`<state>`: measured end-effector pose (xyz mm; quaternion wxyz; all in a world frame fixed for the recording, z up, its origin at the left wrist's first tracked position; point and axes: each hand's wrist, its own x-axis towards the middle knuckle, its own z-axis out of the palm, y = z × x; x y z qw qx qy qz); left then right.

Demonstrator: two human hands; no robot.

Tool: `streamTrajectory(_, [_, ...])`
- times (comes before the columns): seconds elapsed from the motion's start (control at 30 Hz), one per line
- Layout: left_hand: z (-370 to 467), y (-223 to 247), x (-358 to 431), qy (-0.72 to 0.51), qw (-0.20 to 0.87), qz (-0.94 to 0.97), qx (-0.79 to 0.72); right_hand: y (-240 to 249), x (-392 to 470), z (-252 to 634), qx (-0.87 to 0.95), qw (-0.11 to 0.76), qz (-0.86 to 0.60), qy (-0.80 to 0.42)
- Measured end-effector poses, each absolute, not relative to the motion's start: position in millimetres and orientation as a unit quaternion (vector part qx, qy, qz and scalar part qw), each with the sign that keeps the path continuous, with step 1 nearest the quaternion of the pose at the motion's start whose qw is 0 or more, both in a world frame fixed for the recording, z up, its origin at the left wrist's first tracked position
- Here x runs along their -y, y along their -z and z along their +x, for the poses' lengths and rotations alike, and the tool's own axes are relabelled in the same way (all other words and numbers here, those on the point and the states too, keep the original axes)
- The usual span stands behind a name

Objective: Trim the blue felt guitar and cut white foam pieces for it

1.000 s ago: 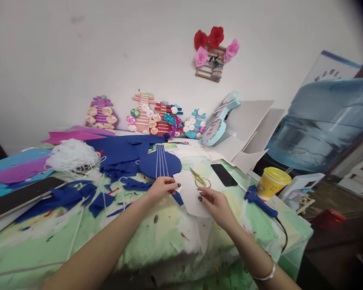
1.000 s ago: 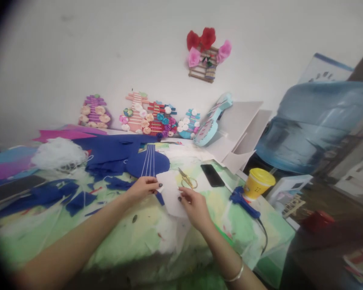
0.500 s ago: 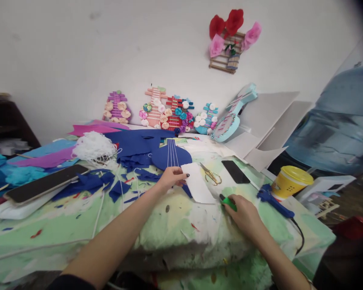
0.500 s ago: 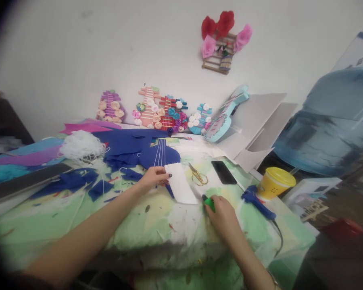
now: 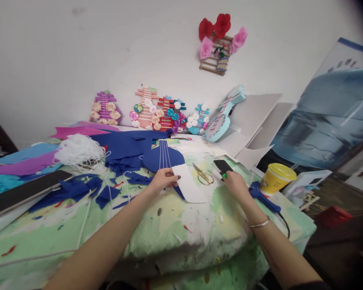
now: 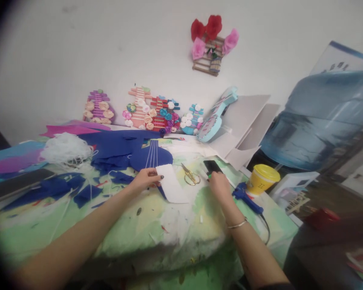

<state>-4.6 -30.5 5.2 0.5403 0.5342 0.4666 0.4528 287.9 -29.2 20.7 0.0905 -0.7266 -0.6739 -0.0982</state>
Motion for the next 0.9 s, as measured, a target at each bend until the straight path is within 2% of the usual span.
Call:
streamTrajectory(0.1, [-3.8, -5.3, 30.4, -0.448, 0.531, 0.553, -0.460, -18.1, 28.0, 278.7, 0.663, 0.108, -0.733, 0.108])
streamTrajectory(0.2, [-2.3, -6.6, 31.6, -0.452, 0.529, 0.569, -0.439, -21.8, 28.8, 261.2, 0.683, 0.165, -0.707, 0.079])
streamTrajectory(0.23, [-2.0, -6.8, 32.0, -0.453, 0.527, 0.575, -0.432, -23.2, 28.9, 253.4, 0.712, 0.216, -0.668, 0.018])
streamTrajectory(0.33, [-2.0, -5.5, 31.9, -0.457, 0.517, 0.590, -0.419, -23.8, 28.1, 227.3, 0.769, 0.250, -0.580, -0.097])
streamTrajectory(0.4, [-3.2, -3.3, 30.5, -0.463, 0.519, 0.592, -0.407, -20.0, 26.8, 211.6, 0.782, 0.296, -0.478, -0.270])
streamTrajectory(0.47, [-4.8, -1.2, 28.6, -0.475, 0.529, 0.583, -0.393, -14.2, 25.2, 200.6, 0.757, 0.332, -0.397, -0.399])
streamTrajectory(0.57, [-7.0, -0.1, 26.0, -0.495, 0.546, 0.552, -0.390, -5.4, 23.1, 194.3, 0.695, 0.377, -0.356, -0.498])
streamTrajectory(0.73, [-8.5, -2.1, 24.5, -0.504, 0.538, 0.536, -0.412, 1.1, 25.7, 199.6, 0.635, 0.415, -0.382, -0.528])
streamTrajectory(0.9, [-10.7, -1.3, 21.9, -0.518, 0.516, 0.534, -0.424, -3.1, 31.7, 205.1, 0.671, 0.394, -0.359, -0.515])
